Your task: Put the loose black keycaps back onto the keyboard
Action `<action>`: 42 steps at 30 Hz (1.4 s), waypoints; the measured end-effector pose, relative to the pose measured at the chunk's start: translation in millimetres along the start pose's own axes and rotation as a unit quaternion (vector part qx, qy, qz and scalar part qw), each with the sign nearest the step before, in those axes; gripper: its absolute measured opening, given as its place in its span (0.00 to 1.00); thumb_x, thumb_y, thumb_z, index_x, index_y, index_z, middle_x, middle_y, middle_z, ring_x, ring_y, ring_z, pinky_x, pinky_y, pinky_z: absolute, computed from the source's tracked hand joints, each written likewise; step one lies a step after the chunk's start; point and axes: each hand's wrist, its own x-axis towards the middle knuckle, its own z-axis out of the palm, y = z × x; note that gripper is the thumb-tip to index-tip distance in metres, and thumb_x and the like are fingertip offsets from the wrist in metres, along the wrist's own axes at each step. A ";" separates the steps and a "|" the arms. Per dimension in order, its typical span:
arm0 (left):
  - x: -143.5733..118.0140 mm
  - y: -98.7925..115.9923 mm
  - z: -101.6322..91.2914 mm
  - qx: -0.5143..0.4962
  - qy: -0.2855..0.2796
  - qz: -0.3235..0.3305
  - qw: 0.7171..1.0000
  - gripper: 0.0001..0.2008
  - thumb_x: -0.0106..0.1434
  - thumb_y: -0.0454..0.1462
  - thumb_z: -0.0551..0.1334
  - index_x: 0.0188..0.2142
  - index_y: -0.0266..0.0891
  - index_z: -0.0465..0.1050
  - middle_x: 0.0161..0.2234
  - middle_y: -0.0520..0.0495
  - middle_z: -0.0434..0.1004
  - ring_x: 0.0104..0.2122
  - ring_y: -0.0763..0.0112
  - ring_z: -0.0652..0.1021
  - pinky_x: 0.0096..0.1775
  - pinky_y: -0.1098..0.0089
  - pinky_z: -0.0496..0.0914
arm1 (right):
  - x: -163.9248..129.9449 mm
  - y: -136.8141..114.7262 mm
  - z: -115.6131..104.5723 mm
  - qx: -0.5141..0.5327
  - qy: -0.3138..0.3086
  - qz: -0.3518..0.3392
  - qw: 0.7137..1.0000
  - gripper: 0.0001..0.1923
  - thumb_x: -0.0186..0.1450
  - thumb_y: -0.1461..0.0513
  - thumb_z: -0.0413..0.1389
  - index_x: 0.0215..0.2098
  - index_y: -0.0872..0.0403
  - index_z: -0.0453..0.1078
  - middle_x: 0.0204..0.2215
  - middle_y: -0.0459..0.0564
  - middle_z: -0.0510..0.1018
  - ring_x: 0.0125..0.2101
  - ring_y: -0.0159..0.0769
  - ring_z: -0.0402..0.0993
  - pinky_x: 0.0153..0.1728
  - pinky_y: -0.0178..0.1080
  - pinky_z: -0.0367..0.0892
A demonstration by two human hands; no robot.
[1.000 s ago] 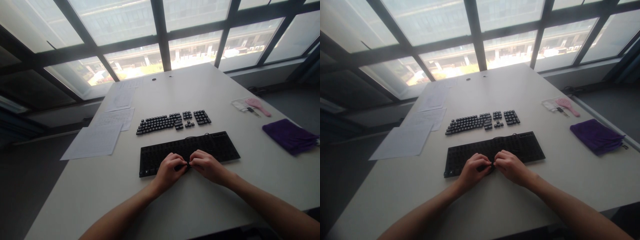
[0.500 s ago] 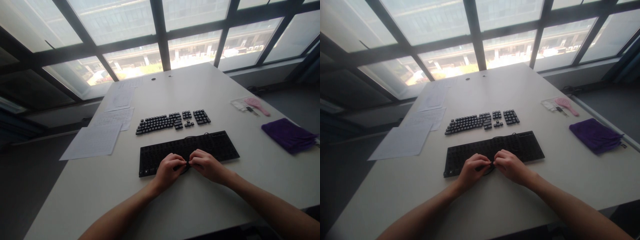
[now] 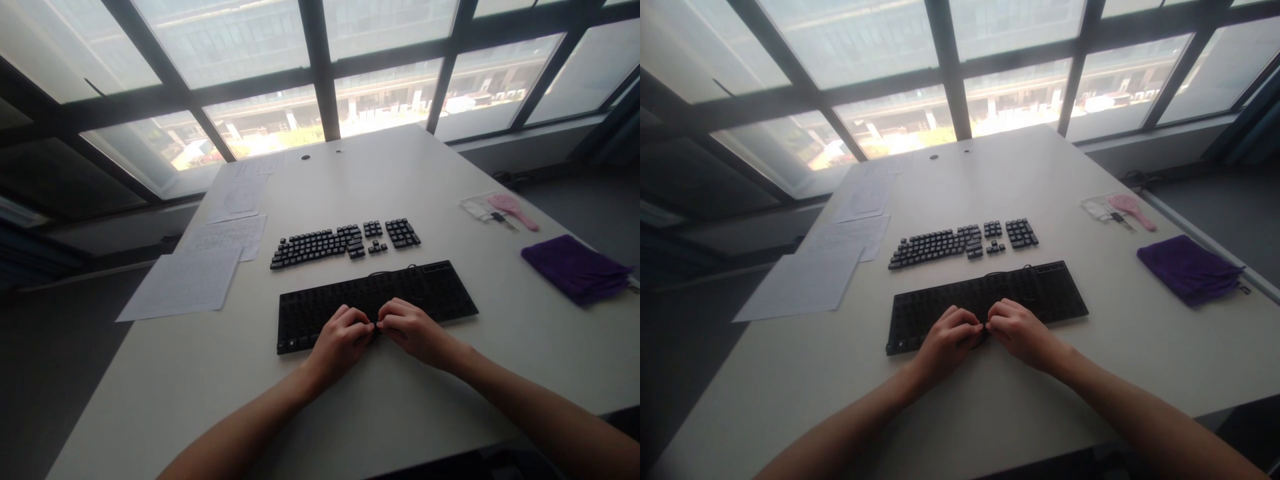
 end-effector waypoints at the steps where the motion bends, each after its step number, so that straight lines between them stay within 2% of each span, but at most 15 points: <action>1: 0.4 -0.2 -0.1 0.005 -0.006 0.001 1.000 0.09 0.70 0.33 0.62 0.32 0.39 0.78 0.36 0.45 0.77 0.36 0.67 0.72 0.39 0.65 0.71 | 0.0 -0.3 0.2 -0.003 0.001 0.001 1.000 0.11 0.73 0.66 0.53 0.32 0.54 0.71 0.37 0.51 0.75 0.38 0.38 0.69 0.39 0.40 0.67; 5: 1.8 -1.5 -0.6 0.007 -0.017 0.005 1.000 0.10 0.69 0.33 0.62 0.30 0.39 0.77 0.35 0.45 0.76 0.36 0.67 0.73 0.38 0.66 0.71 | 0.1 -1.3 -0.1 -0.007 0.000 0.005 1.000 0.12 0.73 0.66 0.53 0.31 0.53 0.71 0.36 0.51 0.75 0.38 0.38 0.69 0.38 0.40 0.67; 20: 0.4 -0.9 2.5 0.029 0.000 0.006 1.000 0.09 0.70 0.33 0.61 0.32 0.39 0.75 0.35 0.45 0.76 0.36 0.66 0.72 0.38 0.65 0.72 | 0.6 -4.6 -4.1 -0.021 -0.026 0.018 0.999 0.10 0.71 0.68 0.55 0.31 0.54 0.72 0.37 0.51 0.74 0.39 0.38 0.69 0.40 0.40 0.68; 27: 0.0 -0.3 1.2 0.036 -0.015 -0.002 0.999 0.04 0.67 0.33 0.62 0.35 0.40 0.75 0.37 0.45 0.76 0.38 0.64 0.73 0.40 0.63 0.73 | 1.0 -6.4 -5.7 -0.032 -0.029 0.015 0.999 0.10 0.70 0.68 0.56 0.31 0.54 0.72 0.37 0.51 0.73 0.39 0.38 0.69 0.40 0.40 0.69; 31: -1.1 -3.0 2.2 0.032 -0.017 -0.005 0.999 0.01 0.65 0.33 0.67 0.36 0.40 0.76 0.38 0.45 0.77 0.39 0.64 0.73 0.41 0.63 0.73 | -0.6 -6.9 -4.4 -0.055 -0.025 0.005 0.998 0.11 0.71 0.68 0.55 0.30 0.54 0.72 0.38 0.52 0.73 0.39 0.38 0.68 0.39 0.41 0.69; 35: -3.0 -6.4 4.1 0.023 -0.010 -0.007 1.000 0.01 0.66 0.33 0.66 0.36 0.40 0.77 0.37 0.46 0.76 0.38 0.65 0.73 0.41 0.64 0.72 | -3.5 -6.9 -3.3 -0.103 -0.011 -0.002 0.995 0.13 0.72 0.67 0.55 0.29 0.54 0.71 0.37 0.53 0.73 0.40 0.40 0.67 0.40 0.42 0.69; 42: -4.0 -6.8 5.7 0.031 -0.009 -0.005 0.999 0.03 0.67 0.33 0.65 0.35 0.39 0.76 0.37 0.46 0.76 0.38 0.66 0.73 0.40 0.65 0.71 | -7.0 -1.2 -0.6 -0.093 0.011 -0.019 0.995 0.12 0.72 0.65 0.55 0.31 0.53 0.74 0.38 0.53 0.76 0.41 0.40 0.68 0.41 0.43 0.70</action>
